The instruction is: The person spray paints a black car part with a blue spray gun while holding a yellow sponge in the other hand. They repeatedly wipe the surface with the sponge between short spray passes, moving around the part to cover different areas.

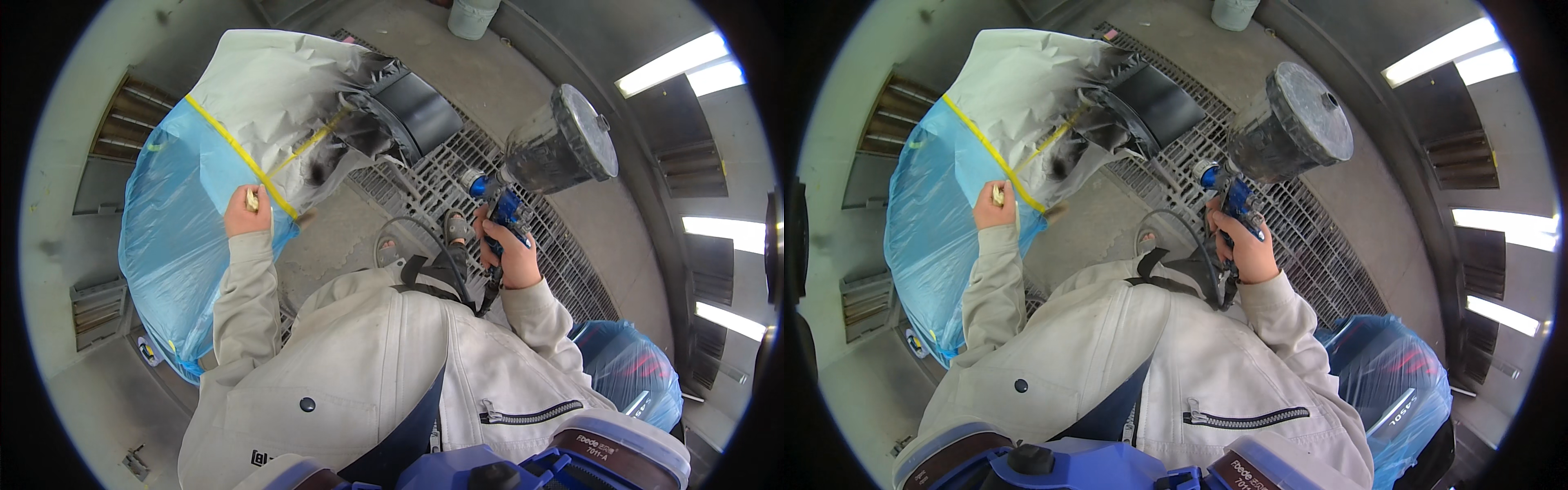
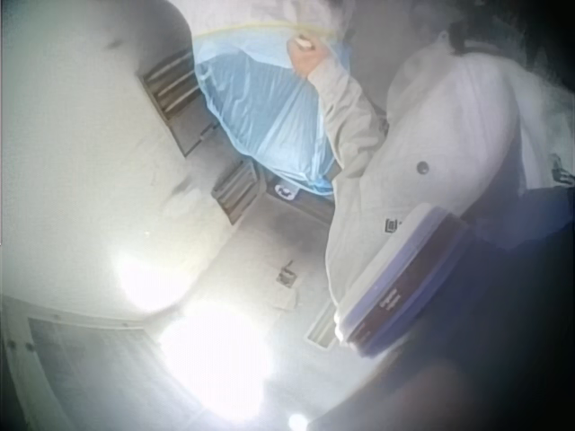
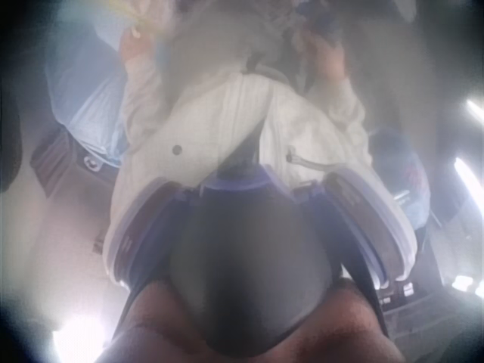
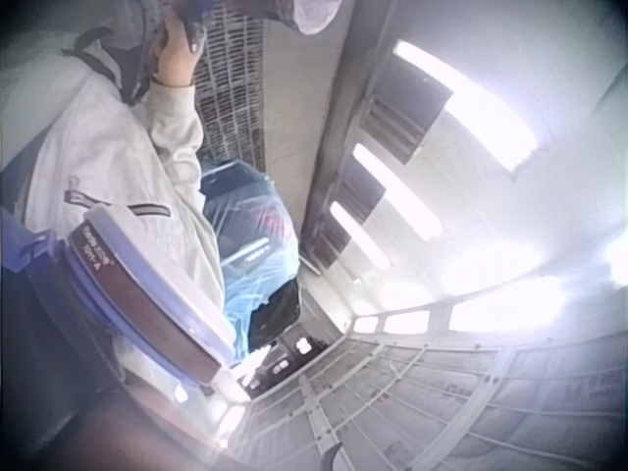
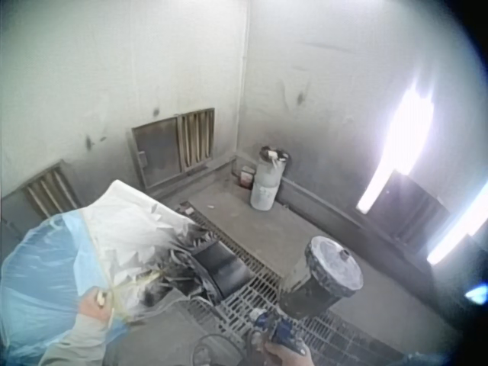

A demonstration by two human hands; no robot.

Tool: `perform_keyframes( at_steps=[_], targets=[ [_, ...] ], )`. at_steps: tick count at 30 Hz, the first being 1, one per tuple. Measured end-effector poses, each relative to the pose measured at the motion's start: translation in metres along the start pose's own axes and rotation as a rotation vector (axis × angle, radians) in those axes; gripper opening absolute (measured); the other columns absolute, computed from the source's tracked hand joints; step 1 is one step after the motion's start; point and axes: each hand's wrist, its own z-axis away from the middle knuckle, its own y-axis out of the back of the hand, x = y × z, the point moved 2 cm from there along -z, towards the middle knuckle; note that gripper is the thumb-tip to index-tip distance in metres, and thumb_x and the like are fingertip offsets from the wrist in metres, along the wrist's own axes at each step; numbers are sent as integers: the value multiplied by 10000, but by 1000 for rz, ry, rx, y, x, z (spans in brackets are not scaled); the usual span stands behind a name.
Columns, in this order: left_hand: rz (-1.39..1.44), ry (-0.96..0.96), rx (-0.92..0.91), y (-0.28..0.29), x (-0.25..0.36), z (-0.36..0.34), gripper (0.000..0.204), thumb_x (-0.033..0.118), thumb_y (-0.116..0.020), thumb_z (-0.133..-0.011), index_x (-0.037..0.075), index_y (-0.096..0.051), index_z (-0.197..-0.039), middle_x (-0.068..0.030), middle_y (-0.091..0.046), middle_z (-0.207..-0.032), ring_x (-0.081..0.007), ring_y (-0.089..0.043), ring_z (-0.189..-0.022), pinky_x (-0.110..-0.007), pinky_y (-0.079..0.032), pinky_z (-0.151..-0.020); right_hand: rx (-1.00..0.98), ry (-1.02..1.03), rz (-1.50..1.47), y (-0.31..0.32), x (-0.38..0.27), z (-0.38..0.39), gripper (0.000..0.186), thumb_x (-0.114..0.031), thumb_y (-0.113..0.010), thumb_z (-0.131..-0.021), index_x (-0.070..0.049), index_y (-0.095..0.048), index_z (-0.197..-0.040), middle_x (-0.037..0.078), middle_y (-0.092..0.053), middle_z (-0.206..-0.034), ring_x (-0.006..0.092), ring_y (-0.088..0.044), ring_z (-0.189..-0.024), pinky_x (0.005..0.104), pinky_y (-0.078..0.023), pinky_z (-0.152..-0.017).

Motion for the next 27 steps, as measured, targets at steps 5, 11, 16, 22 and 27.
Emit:
perform_keyframes(
  at_steps=[5, 11, 16, 22, 27],
  targets=[
    [-27, -19, 3, 0, 1, 0, 146, 192, -738, -970, 54, -697, -948, -123, -709, -851, -289, -677, -739, -386, -543, -708, -3, 1, -44, -3, -5, -2, 244, -113, -656, -960, 15, -684, -1165, 63, -652, -879, 95, -473, -474, 272, -391, -464],
    [-42, -17, 3, 0, 2, 0, 146, 192, -741, -966, 53, -698, -947, -129, -713, -861, -309, -682, -753, -390, -544, -715, 17, -2, -35, -6, -10, -4, 236, -109, -655, -960, 20, -692, -1153, 63, -675, -887, 98, -477, -473, 273, -393, -463],
    [-35, -21, -1, 0, 4, 0, 148, 190, -737, -967, 49, -696, -947, -130, -706, -870, -318, -678, -763, -395, -541, -720, 17, -9, -28, -5, -10, -6, 245, -113, -659, -957, 22, -701, -1157, 61, -689, -898, 102, -477, -475, 279, -398, -467],
    [-46, -44, -9, 1, 6, 0, 142, 183, -727, -970, 47, -694, -951, -132, -699, -881, -327, -674, -772, -400, -537, -719, 17, -24, 26, -4, -8, -8, 284, -149, -643, -947, -10, -662, -1194, 73, -658, -926, 113, -480, -482, 297, -440, -483],
    [-26, -31, -10, 0, 5, 0, 136, 179, -725, -967, 48, -694, -951, -135, -700, -877, -334, -674, -772, -405, -539, -720, 7, -29, 34, -4, -8, -8, 284, -154, -645, -950, -8, -662, -1193, 72, -656, -927, 110, -479, -484, 294, -438, -482]
  ],
)
